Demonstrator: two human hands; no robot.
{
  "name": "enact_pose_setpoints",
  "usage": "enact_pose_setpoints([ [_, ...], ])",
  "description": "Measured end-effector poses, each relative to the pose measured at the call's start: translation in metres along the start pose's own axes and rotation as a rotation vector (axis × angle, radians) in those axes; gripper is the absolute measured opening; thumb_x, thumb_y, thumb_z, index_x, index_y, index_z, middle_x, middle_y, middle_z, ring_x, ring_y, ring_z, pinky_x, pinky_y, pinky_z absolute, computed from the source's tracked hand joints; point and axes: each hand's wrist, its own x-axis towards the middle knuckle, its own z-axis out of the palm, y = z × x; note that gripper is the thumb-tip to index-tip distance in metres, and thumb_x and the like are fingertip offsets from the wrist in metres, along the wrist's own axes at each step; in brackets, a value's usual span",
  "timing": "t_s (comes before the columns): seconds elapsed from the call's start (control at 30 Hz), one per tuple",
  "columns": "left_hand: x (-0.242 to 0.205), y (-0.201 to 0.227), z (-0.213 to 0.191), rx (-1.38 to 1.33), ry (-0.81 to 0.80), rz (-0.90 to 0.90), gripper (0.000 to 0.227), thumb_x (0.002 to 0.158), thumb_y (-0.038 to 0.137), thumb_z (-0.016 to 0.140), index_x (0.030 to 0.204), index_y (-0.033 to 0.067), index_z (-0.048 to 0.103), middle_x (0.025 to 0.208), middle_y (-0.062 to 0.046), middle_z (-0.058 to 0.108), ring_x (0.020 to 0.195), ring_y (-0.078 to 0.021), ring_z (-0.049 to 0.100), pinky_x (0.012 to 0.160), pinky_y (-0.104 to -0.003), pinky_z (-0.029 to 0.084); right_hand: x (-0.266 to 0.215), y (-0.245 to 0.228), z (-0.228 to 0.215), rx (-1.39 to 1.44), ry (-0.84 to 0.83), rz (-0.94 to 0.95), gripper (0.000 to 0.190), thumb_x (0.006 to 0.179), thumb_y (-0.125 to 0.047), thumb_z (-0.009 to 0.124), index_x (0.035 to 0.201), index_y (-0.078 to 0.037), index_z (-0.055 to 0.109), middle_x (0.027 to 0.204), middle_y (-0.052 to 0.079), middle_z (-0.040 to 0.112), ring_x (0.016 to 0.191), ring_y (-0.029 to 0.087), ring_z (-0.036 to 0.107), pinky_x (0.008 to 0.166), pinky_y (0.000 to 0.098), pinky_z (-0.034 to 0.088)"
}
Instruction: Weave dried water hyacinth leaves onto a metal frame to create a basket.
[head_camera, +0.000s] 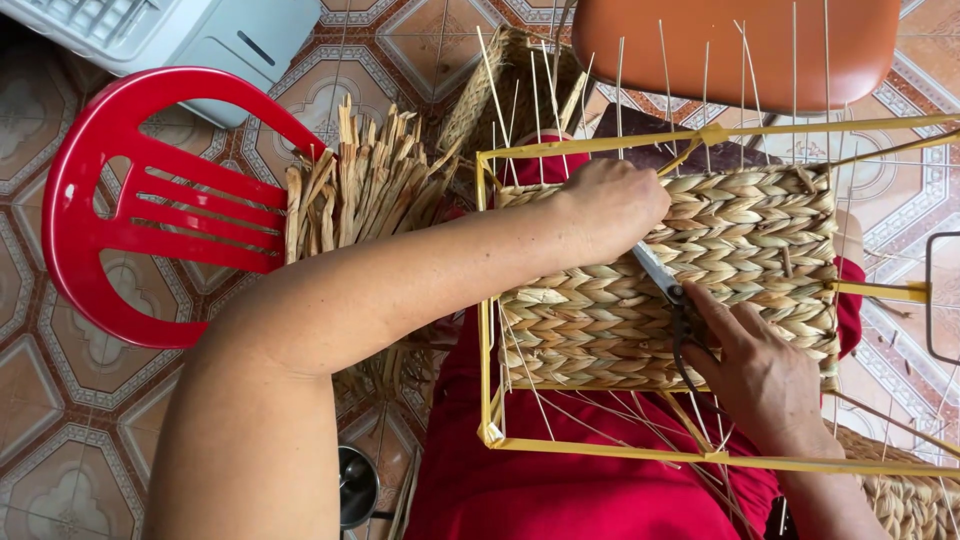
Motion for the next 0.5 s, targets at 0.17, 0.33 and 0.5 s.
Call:
enact_pose_setpoints([
  [0.17, -0.01, 0.002, -0.017, -0.01, 0.192, -0.023, 0.006, 0.093, -0.001, 0.064, 0.09, -0.0034, 0.069, 0.072, -0.012, 0.063, 0.059, -0.0181, 0.063, 0.053, -0.033, 0.061, -0.002, 0.006, 0.009, 0.036, 0.026, -0.021, 0.073, 0.08, -0.038, 0.078, 0.149, -0.033, 0.055, 0.085, 0.002, 0.066, 0.068, 0.023, 0.07, 0.06, 0.0401, 0.058],
  [0.33, -0.106, 0.013, -0.066, -0.42, 0.596, 0.148, 0.015, 0.099, -0.007, 0.055, 0.1, 0.0017, 0.067, 0.071, -0.004, 0.063, 0.051, -0.0089, 0.057, 0.039, -0.024, 0.048, -0.008, 0.01, 0.001, 0.177, 0.09, 0.003, 0.067, 0.081, -0.034, 0.078, 0.145, -0.029, 0.059, 0.086, 0.001, 0.066, 0.068, 0.021, 0.069, 0.059, 0.0391, 0.058],
  [0.5, -0.204, -0.041, -0.049, -0.473, 0.977, -0.353, 0.011, 0.108, 0.001, 0.062, 0.114, 0.0081, 0.068, 0.081, -0.002, 0.064, 0.056, -0.0046, 0.053, 0.042, -0.018, 0.039, -0.013, 0.009, -0.001, 0.102, 0.121, -0.072, 0.07, 0.075, -0.034, 0.082, 0.142, -0.029, 0.061, 0.089, 0.003, 0.063, 0.079, 0.023, 0.069, 0.065, 0.0403, 0.058],
])
